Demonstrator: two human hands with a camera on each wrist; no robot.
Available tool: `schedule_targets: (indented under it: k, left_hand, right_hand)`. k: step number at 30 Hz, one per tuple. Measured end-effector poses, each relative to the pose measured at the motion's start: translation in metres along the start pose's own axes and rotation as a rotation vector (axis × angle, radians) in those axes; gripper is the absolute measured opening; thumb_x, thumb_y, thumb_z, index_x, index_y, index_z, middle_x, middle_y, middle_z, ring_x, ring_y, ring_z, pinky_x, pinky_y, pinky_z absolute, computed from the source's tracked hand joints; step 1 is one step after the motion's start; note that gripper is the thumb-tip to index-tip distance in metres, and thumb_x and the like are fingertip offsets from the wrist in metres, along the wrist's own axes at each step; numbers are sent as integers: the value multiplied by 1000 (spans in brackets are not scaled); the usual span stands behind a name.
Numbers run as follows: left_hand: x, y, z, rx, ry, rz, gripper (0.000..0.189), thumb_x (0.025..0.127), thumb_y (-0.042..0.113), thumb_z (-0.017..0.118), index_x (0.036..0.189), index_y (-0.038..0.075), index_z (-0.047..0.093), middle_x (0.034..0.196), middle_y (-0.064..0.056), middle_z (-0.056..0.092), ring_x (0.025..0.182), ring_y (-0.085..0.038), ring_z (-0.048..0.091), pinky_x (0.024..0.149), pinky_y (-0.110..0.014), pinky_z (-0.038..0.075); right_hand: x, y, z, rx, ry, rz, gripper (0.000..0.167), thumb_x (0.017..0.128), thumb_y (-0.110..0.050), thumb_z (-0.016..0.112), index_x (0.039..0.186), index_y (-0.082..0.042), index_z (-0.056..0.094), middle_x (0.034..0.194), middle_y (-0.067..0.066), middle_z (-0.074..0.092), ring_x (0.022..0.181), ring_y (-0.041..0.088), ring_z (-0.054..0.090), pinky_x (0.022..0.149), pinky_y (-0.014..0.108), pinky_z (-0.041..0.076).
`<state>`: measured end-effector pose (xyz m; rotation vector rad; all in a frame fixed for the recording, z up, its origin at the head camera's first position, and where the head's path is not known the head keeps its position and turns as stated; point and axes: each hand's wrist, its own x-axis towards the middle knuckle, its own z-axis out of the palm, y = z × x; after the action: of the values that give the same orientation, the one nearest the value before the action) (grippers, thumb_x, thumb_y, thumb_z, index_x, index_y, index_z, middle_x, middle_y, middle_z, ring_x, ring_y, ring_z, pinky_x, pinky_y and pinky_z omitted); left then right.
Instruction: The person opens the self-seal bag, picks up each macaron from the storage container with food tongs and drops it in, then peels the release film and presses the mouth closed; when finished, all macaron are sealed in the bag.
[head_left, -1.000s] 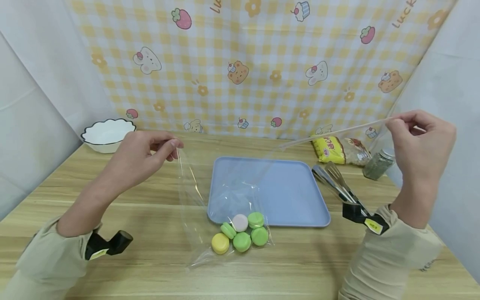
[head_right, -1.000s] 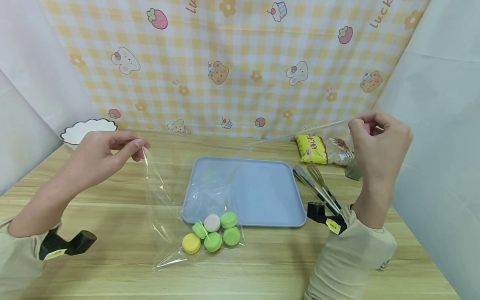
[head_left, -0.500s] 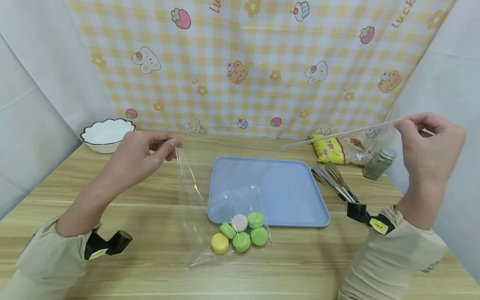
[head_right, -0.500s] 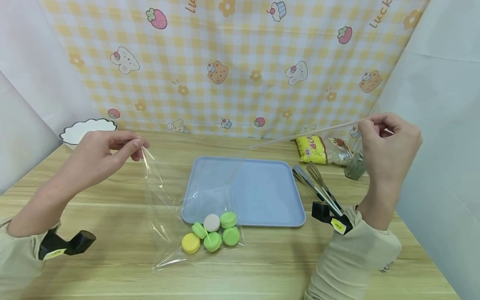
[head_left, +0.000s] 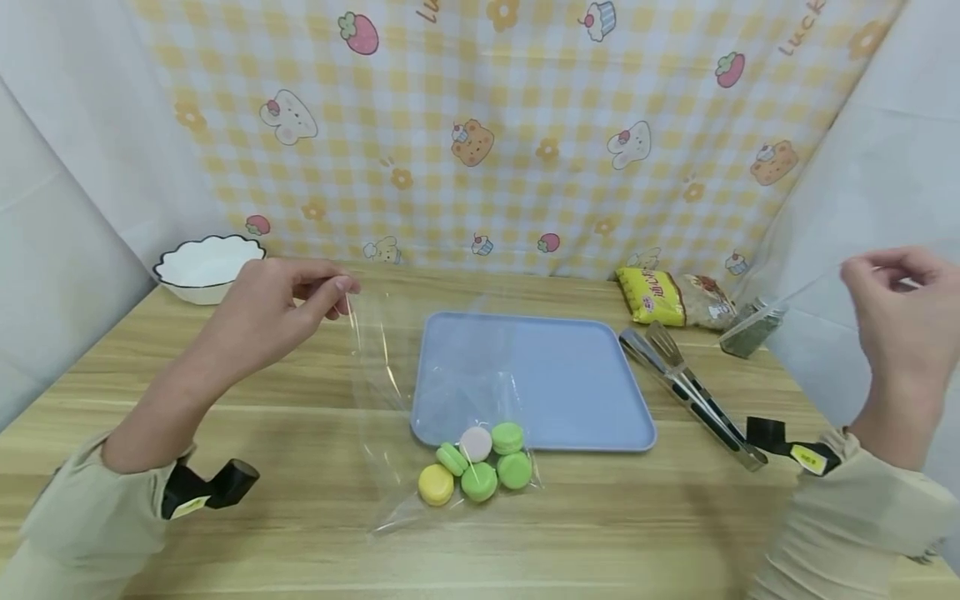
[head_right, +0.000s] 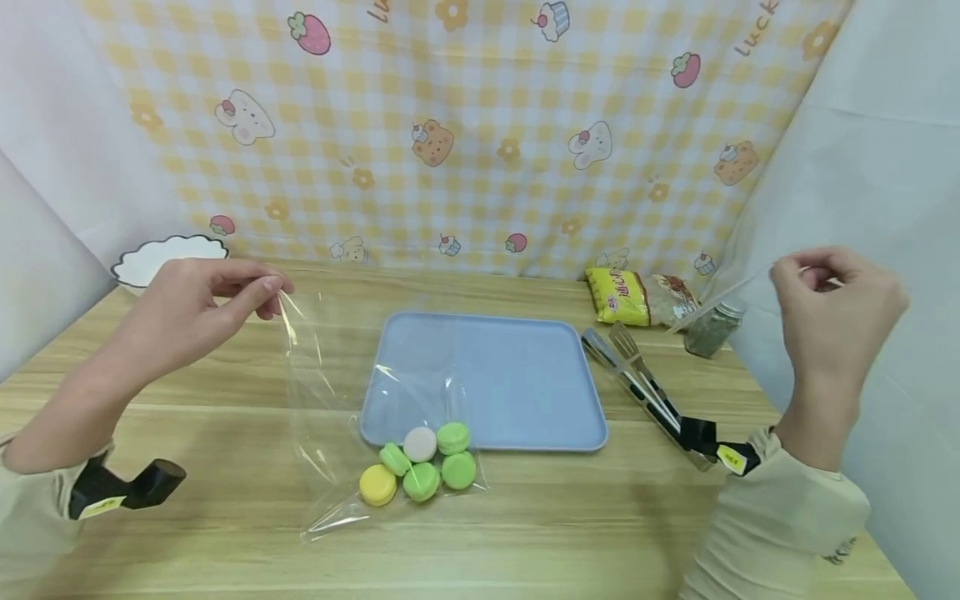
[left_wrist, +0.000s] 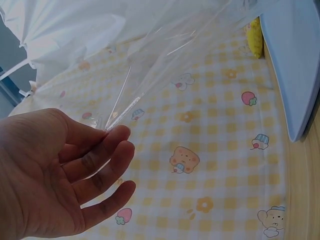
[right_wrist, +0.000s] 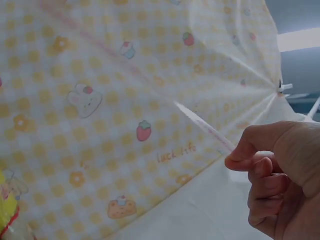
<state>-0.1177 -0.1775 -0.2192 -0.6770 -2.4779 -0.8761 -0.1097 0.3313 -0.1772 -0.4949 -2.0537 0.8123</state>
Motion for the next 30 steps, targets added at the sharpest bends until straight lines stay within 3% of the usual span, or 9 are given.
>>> schedule_targets:
  k: [3,6,10,15,22,27,30]
  left_hand:
    - [0,0,0,-2,-1,-3,17,94,13,56,94,8,72,68,6,63,66,-12,62,49,-19,37]
    - [0,0,1,0,0,-1,16,94,13,56,93,8,72,68,6,63,65,-12,62,48,-19,37]
    - [0,0,1,8,2,1,16,94,13,57,93,9,72,68,5,64,65,-12,62,48,-18,37]
    - [0,1,2,12,7,6,16,93,14,58,94,9,72,69,6,64,65,-13,62,48,-18,37]
    - [0,1,2,17,10,16,15,93,14,58,95,8,72,68,6,64,66,-13,63,49,-18,37]
    - [-1,1,2,15,6,17,15,93,13,58,94,8,72,68,5,64,66,-13,63,48,-18,38]
    - [-1,1,2,17,5,16,15,93,13,58,94,8,72,69,5,64,66,-13,63,49,-18,38]
  right_hand:
    - [3,13,2,-127,-137,-148,16,84,-19,54,72,-18,65,57,-17,42,55,0,36,49,15,28]
    - [6,21,7,-249,-250,-285,23,85,-17,54,85,0,69,60,-7,52,52,-7,34,48,15,28]
    - [8,25,20,-313,-447,-401,25,88,-19,54,91,2,68,75,13,62,59,-2,43,49,21,33]
    - [3,24,38,-297,-626,-480,20,89,-13,57,90,5,67,77,15,63,65,24,53,53,32,37]
    - [-1,23,61,-312,-832,-585,15,87,-10,62,85,3,69,66,3,61,59,17,50,53,33,39]
    - [-4,22,63,-332,-956,-519,29,95,-20,52,79,-2,69,63,2,57,55,17,42,51,32,35]
    - [-6,21,62,-303,-944,-493,34,96,-24,53,70,-5,66,60,2,55,52,16,39,48,30,33]
